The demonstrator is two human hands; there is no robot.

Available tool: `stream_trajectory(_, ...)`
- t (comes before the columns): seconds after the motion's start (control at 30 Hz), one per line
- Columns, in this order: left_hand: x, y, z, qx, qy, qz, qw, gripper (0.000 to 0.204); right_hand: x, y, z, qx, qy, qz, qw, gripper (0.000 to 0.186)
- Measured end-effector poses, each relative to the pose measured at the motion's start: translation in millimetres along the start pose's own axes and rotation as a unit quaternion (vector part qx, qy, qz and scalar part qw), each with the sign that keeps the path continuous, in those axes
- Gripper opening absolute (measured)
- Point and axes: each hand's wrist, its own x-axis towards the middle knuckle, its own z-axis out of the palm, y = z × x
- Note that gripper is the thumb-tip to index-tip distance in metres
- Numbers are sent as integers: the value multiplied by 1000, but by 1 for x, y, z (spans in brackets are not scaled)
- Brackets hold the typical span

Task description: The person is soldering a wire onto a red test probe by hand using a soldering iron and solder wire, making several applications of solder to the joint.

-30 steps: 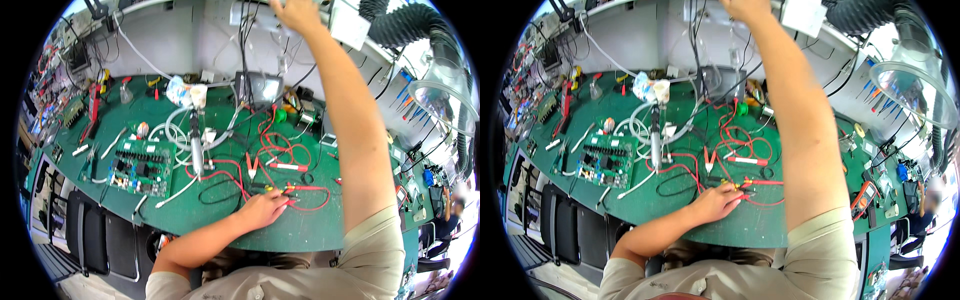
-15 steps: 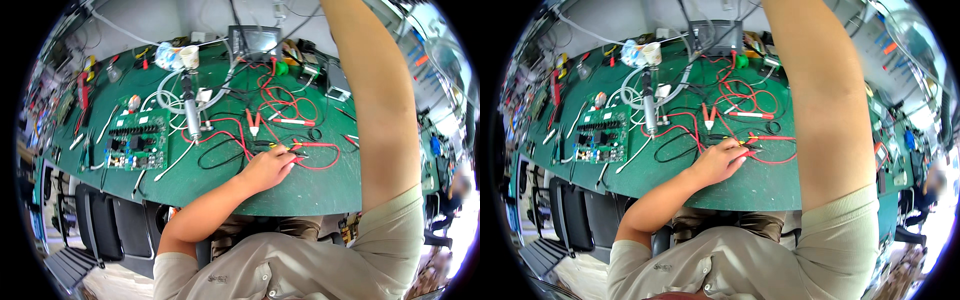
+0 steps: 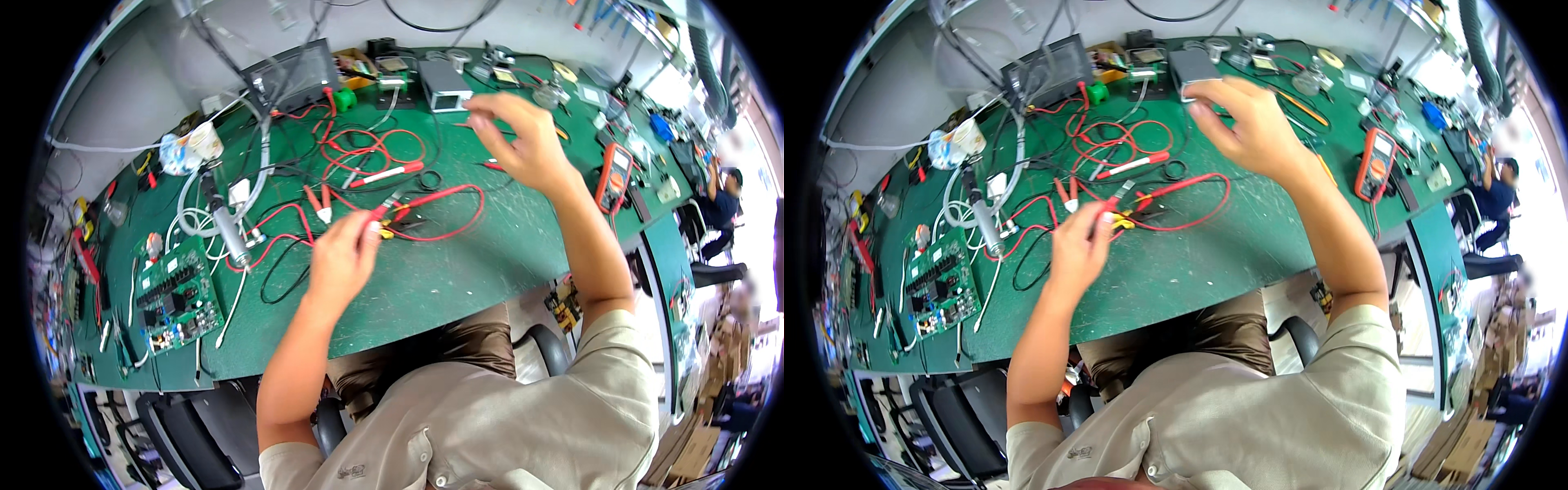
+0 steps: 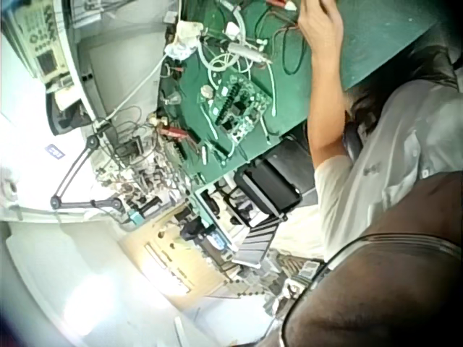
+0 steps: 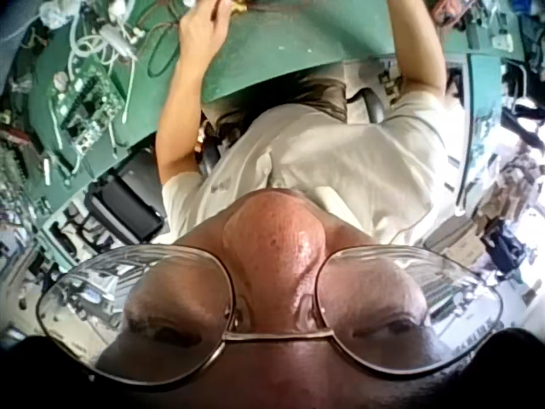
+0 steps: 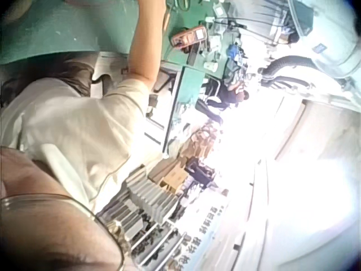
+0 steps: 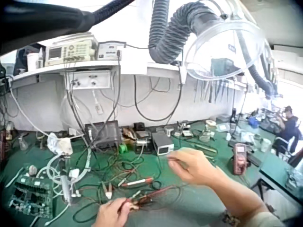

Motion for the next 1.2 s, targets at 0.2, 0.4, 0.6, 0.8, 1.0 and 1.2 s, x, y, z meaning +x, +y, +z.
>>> stream_trajectory(0.2, 4, -11, -12, 6, 43, -52, 998, 23, -146, 45, -24, -11, -66, 234, 970, 18)
stream_trajectory(0.4, 5, -19, -9, 3, 56, -51, 997, 21, -187, 41, -40, 8, -65, 288, 955, 18)
stream_trajectory(0.6, 8, -21, -8, -5, 94, -61, 994, 24, -182, 30, -29, 43, -69, 267, 960, 18)
stream_trajectory(0.8, 6, -36, -11, -23, 96, -95, 991, 26, -162, 18, -3, 82, -101, 233, 964, 18)
stream_trajectory(1.0, 5, -46, -15, -56, 129, -96, 985, 24, -122, 3, 38, 107, -153, 172, 967, 19)
stream_trajectory(1.2, 10, -54, -22, -126, 167, -106, 972, 25, -85, 3, 98, 94, -161, 43, 982, 24)
